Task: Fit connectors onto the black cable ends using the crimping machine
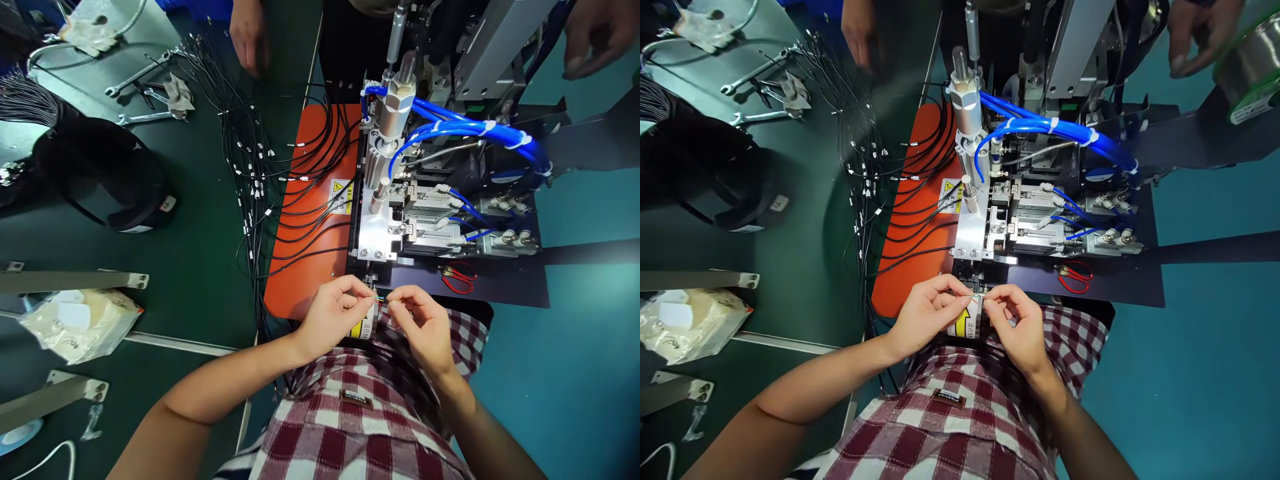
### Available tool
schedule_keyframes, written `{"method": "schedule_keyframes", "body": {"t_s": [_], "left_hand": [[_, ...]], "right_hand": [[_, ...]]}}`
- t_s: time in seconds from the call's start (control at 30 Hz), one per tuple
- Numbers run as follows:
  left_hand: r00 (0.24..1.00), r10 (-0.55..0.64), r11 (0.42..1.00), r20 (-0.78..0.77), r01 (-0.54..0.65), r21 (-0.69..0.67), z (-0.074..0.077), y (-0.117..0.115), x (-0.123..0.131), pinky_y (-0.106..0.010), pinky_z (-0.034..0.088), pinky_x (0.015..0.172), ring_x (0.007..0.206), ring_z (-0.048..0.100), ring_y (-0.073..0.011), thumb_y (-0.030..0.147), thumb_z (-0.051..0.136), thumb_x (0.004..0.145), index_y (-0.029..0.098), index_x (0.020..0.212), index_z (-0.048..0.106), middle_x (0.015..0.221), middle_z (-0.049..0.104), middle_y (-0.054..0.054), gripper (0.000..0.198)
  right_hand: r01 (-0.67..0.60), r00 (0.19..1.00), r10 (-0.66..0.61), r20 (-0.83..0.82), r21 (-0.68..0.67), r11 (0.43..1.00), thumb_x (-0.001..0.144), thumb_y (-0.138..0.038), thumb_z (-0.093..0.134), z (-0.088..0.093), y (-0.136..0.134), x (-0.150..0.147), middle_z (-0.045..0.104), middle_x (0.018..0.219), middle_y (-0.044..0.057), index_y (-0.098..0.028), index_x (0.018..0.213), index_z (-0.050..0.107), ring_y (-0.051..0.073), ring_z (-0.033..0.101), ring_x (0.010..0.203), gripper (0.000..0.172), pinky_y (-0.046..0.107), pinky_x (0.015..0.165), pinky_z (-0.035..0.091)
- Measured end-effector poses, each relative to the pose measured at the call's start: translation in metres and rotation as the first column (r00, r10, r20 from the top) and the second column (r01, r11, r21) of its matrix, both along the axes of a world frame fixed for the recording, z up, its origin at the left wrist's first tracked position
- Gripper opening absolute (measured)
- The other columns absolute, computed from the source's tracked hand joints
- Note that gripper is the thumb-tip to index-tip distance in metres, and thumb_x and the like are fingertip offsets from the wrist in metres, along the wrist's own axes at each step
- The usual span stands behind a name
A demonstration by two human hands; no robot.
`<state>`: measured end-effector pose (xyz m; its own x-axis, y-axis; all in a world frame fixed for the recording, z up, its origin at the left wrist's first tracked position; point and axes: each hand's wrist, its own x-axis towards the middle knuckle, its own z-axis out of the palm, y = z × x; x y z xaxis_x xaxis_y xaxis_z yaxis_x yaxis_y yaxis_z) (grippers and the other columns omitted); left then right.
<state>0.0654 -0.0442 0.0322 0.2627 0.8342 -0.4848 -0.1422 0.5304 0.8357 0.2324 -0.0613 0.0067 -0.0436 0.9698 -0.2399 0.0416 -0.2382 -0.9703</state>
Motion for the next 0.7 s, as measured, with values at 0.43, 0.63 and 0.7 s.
{"method": "schedule_keyframes", "body": {"t_s": [0.43, 0.63, 0.7], "left_hand": [[0.995, -0.053, 0.998, -0.09, 0.056, 0.038, -0.004, -0.002, -0.001, -0.016, 0.029, 0.044, 0.047, 0.042, -0.0044, 0.035, 0.066, 0.083, 0.013, 0.085, 0.058, 0.062, 0.055, 0.003, 0.023], [0.996, -0.055, 0.998, -0.076, 0.058, 0.036, -0.005, -0.004, -0.001, -0.017, 0.033, 0.046, 0.049, 0.045, -0.0053, 0.034, 0.066, 0.083, 0.013, 0.086, 0.058, 0.065, 0.057, 0.001, 0.023], [0.996, -0.053, 0.998, -0.067, 0.055, 0.028, -0.006, -0.004, -0.001, -0.017, 0.032, 0.046, 0.048, 0.044, -0.0049, 0.034, 0.066, 0.083, 0.013, 0.086, 0.057, 0.064, 0.056, 0.002, 0.022]], "right_hand": [[-0.019, 0.987, -0.03, 0.161, 0.297, 0.955, 0.083, -0.014, 0.065, 0.003, 0.003, -0.004, 0.058, 0.073, -0.001, -0.02, 0.082, 0.063, 0.012, 0.05, 0.061, 0.007, 0.025, 0.055, 0.041], [-0.16, 0.913, -0.089, 0.399, 0.548, 0.821, 0.078, -0.005, 0.066, -0.001, 0.0, -0.002, 0.061, 0.071, 0.0, -0.02, 0.084, 0.06, 0.014, 0.054, 0.061, 0.017, 0.029, 0.058, 0.043], [-0.208, 0.873, -0.139, 0.468, 0.613, 0.763, 0.076, -0.004, 0.068, -0.005, -0.001, -0.001, 0.063, 0.072, 0.001, -0.02, 0.088, 0.059, 0.015, 0.056, 0.063, 0.021, 0.031, 0.061, 0.043]]}}
